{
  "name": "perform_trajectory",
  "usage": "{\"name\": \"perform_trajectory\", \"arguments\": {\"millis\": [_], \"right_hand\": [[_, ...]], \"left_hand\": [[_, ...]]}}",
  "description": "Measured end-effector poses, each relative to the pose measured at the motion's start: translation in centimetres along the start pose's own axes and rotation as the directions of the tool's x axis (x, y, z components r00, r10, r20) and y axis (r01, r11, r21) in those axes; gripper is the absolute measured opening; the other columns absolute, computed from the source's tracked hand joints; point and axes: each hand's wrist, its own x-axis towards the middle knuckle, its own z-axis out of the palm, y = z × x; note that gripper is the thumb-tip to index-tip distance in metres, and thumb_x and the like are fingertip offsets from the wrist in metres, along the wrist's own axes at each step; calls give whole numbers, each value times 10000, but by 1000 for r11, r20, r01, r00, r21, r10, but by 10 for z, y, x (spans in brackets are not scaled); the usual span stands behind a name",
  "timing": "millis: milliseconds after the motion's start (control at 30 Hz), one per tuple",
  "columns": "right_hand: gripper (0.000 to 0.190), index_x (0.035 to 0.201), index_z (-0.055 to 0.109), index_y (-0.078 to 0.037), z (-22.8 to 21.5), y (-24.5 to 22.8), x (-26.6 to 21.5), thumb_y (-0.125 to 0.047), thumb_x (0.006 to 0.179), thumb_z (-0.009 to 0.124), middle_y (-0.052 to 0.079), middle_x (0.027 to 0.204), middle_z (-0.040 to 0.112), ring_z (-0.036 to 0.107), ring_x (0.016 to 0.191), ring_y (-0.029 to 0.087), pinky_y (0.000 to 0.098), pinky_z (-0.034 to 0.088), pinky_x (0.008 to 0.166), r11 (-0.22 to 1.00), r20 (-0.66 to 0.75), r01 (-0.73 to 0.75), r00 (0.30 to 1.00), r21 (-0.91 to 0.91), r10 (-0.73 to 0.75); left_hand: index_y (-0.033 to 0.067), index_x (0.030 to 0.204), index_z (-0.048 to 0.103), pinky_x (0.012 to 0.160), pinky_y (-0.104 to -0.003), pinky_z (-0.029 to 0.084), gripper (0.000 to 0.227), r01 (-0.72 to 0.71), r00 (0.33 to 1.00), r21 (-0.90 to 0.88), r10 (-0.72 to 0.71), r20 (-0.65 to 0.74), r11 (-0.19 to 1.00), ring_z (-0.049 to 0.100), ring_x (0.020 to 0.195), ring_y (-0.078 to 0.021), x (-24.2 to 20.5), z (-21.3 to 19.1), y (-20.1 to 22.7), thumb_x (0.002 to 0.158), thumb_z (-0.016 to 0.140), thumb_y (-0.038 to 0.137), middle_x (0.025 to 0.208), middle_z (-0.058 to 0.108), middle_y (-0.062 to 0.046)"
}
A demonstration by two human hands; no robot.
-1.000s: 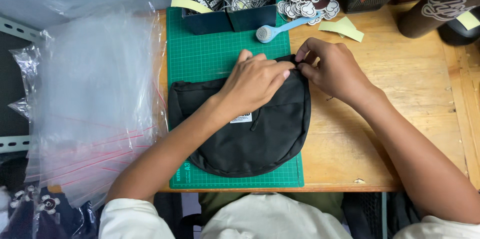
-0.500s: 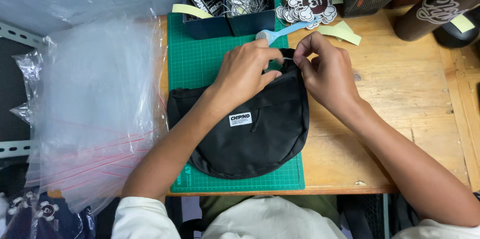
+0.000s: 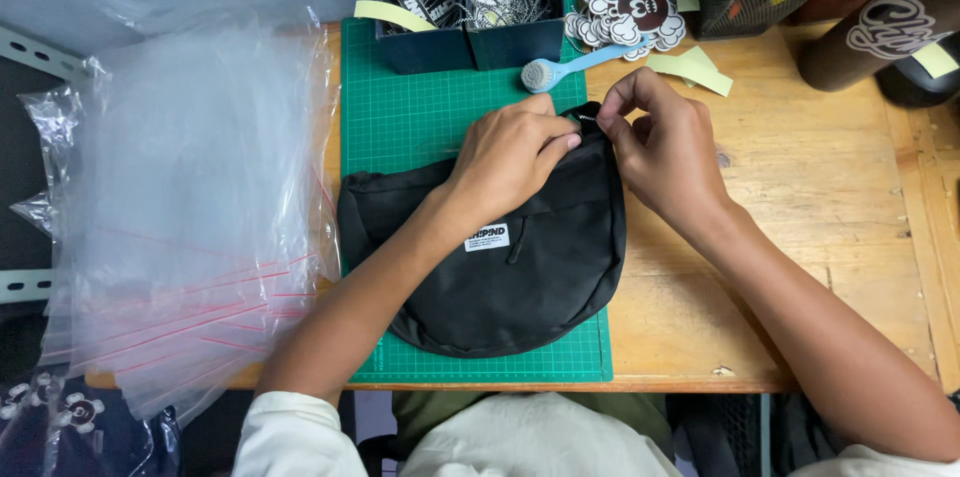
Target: The person cleans a black bag with a brush and then places a sticker onto the bag before putting the bag into a plastic sleeve.
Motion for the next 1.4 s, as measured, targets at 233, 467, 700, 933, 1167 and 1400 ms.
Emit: {"name": "perform_trajectory", "arguments": {"millis": [233, 467, 700, 933, 1167, 1400], "right_hand": [[137, 965, 624, 10, 2, -8, -5, 144, 954, 652, 152, 828, 655, 525, 402, 181, 274, 347, 404, 997, -9, 62, 998, -49, -63], [144, 973, 625, 3, 4, -3, -6, 142, 972, 662, 147, 846, 655, 482, 407, 180, 270, 328, 432, 993, -3, 74, 997, -96, -75], [176, 1003, 625, -47, 1, 2, -5, 100, 918, 672, 103, 861, 693, 457, 409, 206, 347, 340, 486, 961, 73, 23, 997, -275, -2], [260, 1171, 659, -119, -1, 7, -4, -1, 954, 741, 68, 879, 721, 549, 481, 235, 346, 422, 548, 924, 87, 68, 996, -376, -38], [83, 1057, 739, -143, -2, 7, -10, -87, 1014, 783, 35, 890, 691, 684, 720, 296, 385, 539, 615, 774, 13, 190, 973, -604, -228], [137, 1053, 757, -33, 1, -7, -4, 90, 992, 765, 107, 874, 663, 516, 542, 226, 319, 410, 507, 929, -47, 283, 952, -238, -302]], "left_hand": [[89, 873, 768, 647, -469, 528, 119, 97, 994, -141, -104, -43, 985, 663, 706, -372, 3, 10, -9, 861, 751, 206, 709, 549, -71], [180, 843, 722, 634, -401, 530, 141, 228, 963, -343, -263, -59, 911, 705, 659, -255, 5, 20, -18, 808, 711, 316, 669, 662, 24], [123, 912, 609, 653, -517, 557, 78, 245, 948, -143, -268, -174, 959, 731, 751, -387, -8, 10, -4, 899, 611, 199, 767, 732, -91], [174, 984, 571, 666, -526, 565, 120, 188, 945, -196, -231, -230, 962, 734, 841, -395, -11, 18, -8, 905, 631, 241, 899, 744, -95], [172, 1048, 562, 621, -507, 564, 104, 103, 944, -192, -157, -289, 976, 737, 767, -396, -12, 20, -3, 972, 595, 234, 929, 767, -100], [188, 1023, 606, 462, -296, 497, 69, 25, 916, -412, -185, -355, 911, 668, 493, -213, -11, 19, -4, 973, 647, 213, 871, 765, -32]]}}
